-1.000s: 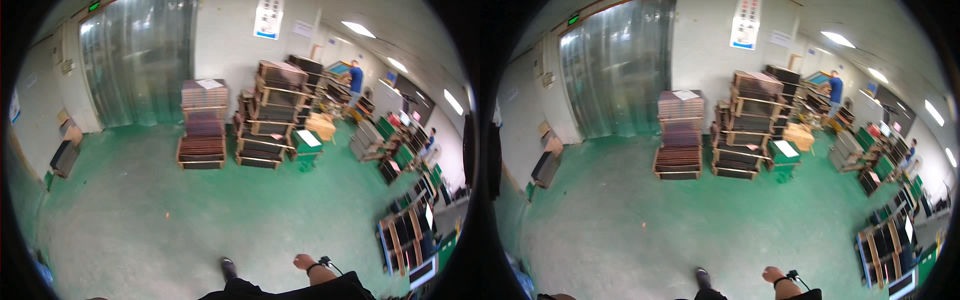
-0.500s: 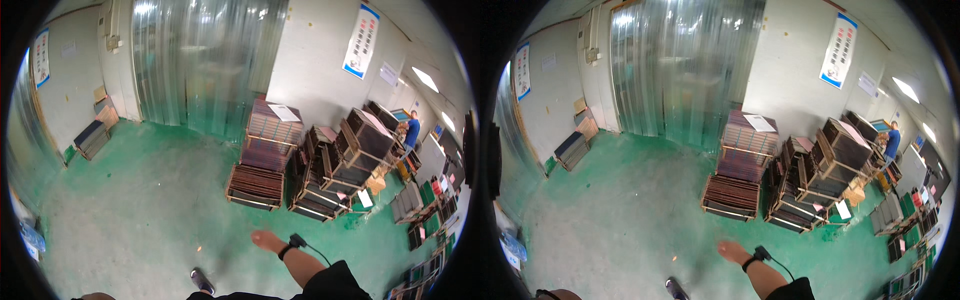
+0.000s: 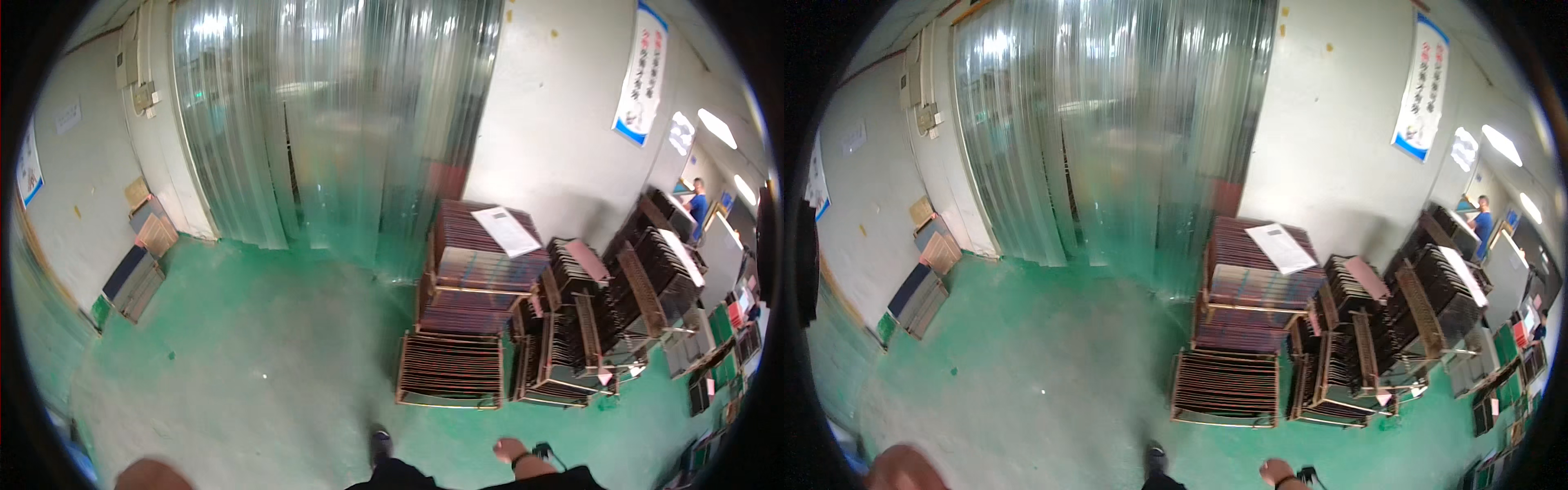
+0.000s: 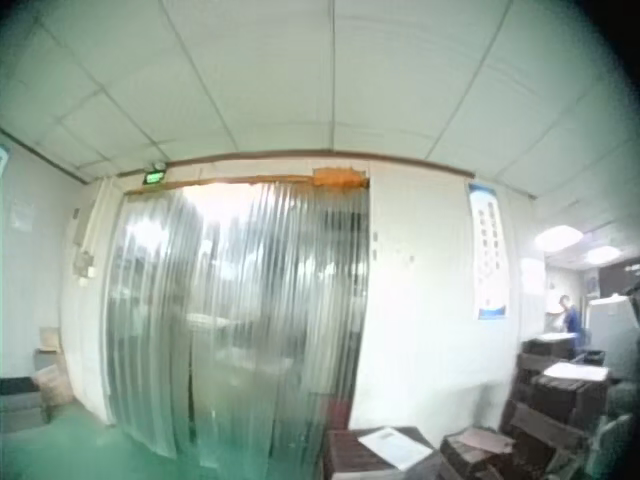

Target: The person is picking up thin printed circuit boards from a stack and placing them into the slots of a storage rack on a fabrication floor.

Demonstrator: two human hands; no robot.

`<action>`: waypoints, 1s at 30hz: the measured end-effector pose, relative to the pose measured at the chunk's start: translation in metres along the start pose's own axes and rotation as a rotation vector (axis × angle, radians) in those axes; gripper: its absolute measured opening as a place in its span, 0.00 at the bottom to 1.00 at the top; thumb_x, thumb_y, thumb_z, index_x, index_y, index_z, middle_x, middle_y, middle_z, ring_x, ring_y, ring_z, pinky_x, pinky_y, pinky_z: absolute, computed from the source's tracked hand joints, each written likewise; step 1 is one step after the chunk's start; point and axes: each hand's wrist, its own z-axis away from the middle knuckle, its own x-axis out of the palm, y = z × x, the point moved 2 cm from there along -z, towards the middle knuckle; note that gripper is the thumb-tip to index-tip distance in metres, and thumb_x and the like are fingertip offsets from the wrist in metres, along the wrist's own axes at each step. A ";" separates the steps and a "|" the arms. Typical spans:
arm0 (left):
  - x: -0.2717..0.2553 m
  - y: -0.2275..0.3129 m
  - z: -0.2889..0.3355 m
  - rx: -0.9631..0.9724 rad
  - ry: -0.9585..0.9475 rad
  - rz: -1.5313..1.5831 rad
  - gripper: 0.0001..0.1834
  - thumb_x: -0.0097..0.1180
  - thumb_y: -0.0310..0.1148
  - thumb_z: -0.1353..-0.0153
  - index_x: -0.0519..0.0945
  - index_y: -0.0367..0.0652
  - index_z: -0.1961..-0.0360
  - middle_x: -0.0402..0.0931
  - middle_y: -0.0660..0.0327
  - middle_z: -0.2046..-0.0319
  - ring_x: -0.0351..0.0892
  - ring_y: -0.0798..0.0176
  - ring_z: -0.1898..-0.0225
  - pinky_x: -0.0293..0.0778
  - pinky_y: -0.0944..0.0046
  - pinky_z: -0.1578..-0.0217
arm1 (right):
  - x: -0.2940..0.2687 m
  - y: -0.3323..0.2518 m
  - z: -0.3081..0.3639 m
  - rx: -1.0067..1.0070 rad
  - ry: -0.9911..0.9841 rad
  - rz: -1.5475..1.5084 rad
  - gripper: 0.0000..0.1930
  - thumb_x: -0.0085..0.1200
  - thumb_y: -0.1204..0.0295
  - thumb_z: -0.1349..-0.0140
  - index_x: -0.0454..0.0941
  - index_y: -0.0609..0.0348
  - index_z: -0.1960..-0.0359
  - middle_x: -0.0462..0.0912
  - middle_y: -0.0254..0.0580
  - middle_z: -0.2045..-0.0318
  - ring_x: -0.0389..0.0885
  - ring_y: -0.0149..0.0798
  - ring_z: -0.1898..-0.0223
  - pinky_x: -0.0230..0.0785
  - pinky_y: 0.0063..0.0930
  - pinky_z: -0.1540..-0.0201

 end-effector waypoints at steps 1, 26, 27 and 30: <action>-0.011 -0.054 0.013 -0.059 0.501 -0.319 0.08 0.49 0.38 0.31 0.68 0.46 0.65 0.71 0.57 0.68 0.73 0.56 0.70 0.69 0.52 0.68 | -0.050 -0.051 -0.043 -0.045 -0.055 0.029 0.21 0.41 0.58 0.36 0.82 0.62 0.60 0.83 0.57 0.55 0.79 0.62 0.49 0.71 0.51 0.46; -0.469 -0.804 -0.078 -0.695 -0.480 -0.802 0.14 0.56 0.38 0.36 0.81 0.48 0.51 0.81 0.63 0.58 0.81 0.57 0.56 0.73 0.53 0.46 | -0.600 -0.499 -0.554 -0.467 0.434 -0.196 0.14 0.48 0.64 0.34 0.81 0.62 0.63 0.82 0.55 0.62 0.79 0.61 0.56 0.71 0.52 0.52; -0.475 -0.834 -0.104 -0.553 -0.489 -0.756 0.12 0.55 0.36 0.37 0.81 0.49 0.53 0.80 0.64 0.58 0.79 0.59 0.53 0.69 0.53 0.41 | -0.621 -0.506 -0.579 -0.560 0.517 -0.142 0.13 0.46 0.66 0.35 0.80 0.63 0.64 0.82 0.55 0.63 0.79 0.59 0.56 0.71 0.51 0.52; -0.497 -0.935 -0.177 -0.353 -0.537 -0.761 0.10 0.55 0.34 0.37 0.80 0.47 0.55 0.78 0.63 0.57 0.77 0.58 0.50 0.66 0.51 0.38 | -0.717 -0.554 -0.649 -0.627 0.555 0.004 0.11 0.47 0.68 0.38 0.80 0.62 0.66 0.83 0.52 0.64 0.79 0.57 0.57 0.71 0.49 0.52</action>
